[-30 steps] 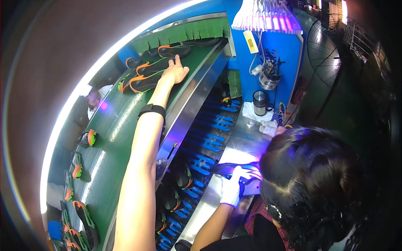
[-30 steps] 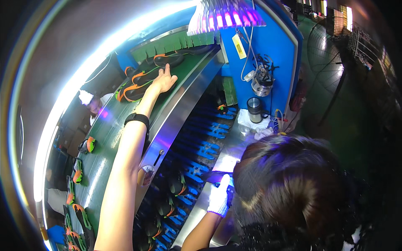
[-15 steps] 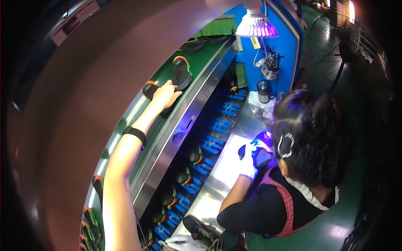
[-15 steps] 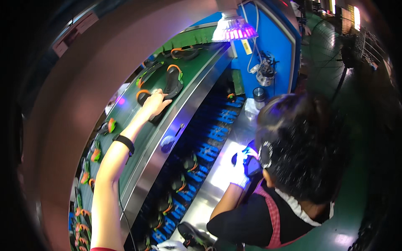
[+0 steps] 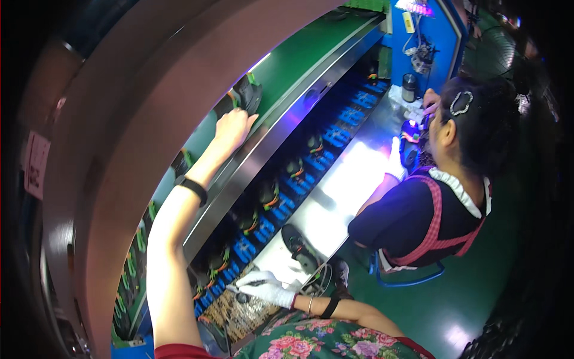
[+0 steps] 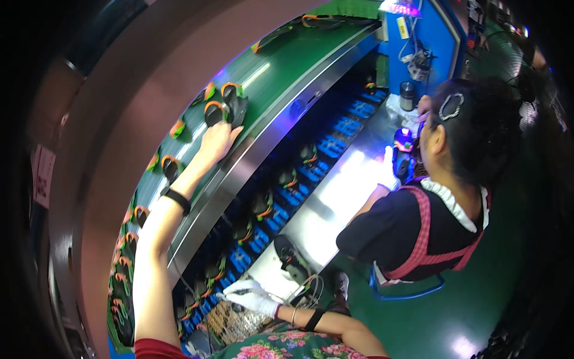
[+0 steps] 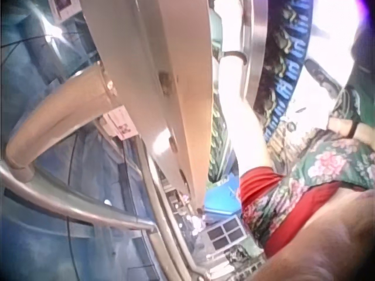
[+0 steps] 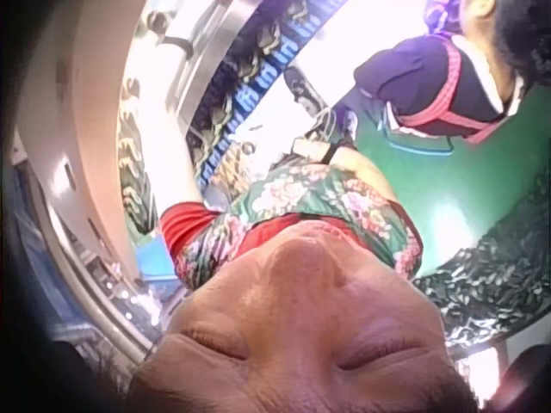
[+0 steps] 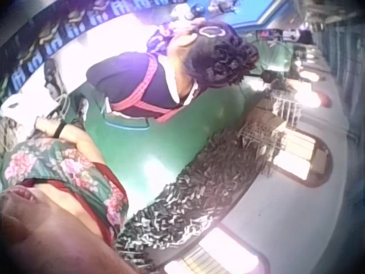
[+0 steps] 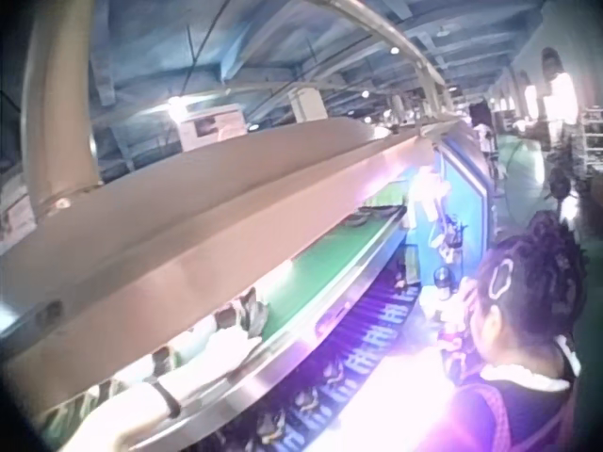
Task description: Applying glue or adhesive to the bottom of shoe soles using a brush at a factory workstation.
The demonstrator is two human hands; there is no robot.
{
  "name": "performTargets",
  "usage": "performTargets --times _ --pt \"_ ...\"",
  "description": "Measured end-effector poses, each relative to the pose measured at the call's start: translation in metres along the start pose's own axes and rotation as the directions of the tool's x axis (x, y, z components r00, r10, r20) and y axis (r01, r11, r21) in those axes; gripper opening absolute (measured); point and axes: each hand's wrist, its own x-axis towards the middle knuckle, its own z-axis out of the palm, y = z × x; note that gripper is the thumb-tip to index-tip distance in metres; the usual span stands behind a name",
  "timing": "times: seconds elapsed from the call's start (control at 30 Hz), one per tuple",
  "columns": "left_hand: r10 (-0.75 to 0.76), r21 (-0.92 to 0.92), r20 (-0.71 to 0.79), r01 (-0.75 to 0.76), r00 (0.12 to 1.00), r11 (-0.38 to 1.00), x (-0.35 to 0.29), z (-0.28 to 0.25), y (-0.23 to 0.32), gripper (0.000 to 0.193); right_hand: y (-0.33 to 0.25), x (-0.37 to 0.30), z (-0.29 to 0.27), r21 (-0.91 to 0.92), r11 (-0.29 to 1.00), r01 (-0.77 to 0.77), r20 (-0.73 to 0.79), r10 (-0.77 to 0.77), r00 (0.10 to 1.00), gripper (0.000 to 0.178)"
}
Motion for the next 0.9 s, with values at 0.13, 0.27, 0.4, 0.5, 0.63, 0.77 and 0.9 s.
performTargets --times 0.13,0.27,0.4,0.5,0.63,0.77,0.9 --pt "-0.058 -0.018 -0.134 0.056 0.989 0.998 -0.027 0.014 -0.005 0.058 0.014 -0.002 0.019 -0.004 0.998 -0.063 0.024 0.063 0.998 0.019" --pt "-0.067 0.133 -0.08 0.078 0.995 0.988 -0.055 0.004 -0.013 0.04 0.017 -0.007 0.032 -0.022 0.997 -0.075 -0.033 0.074 0.997 0.019" --pt "-0.003 0.157 -0.074 0.015 0.997 0.987 -0.093 -0.015 -0.025 0.016 0.018 -0.012 0.049 0.112 0.985 -0.135 -0.025 0.138 0.99 0.02" --pt "-0.106 -0.085 -0.228 0.089 0.968 0.992 -0.139 -0.033 -0.036 0.019 0.033 -0.022 0.068 0.153 0.971 -0.182 -0.018 0.187 0.982 0.023" --pt "-0.375 -0.88 -0.11 0.086 0.92 0.468 -0.219 -0.077 -0.058 0.025 0.043 -0.04 0.081 0.443 0.849 -0.288 0.019 0.312 0.95 0.023" --pt "-0.504 -0.98 -0.136 -0.041 0.853 0.196 -0.328 -0.115 -0.085 0.022 0.074 -0.057 0.08 0.414 0.872 -0.262 -0.104 0.331 0.938 0.023" --pt "-0.663 -0.921 -0.307 -0.037 0.682 0.388 -0.466 -0.142 -0.106 0.019 0.083 -0.065 0.096 0.387 0.883 -0.267 -0.185 0.358 0.915 0.024"
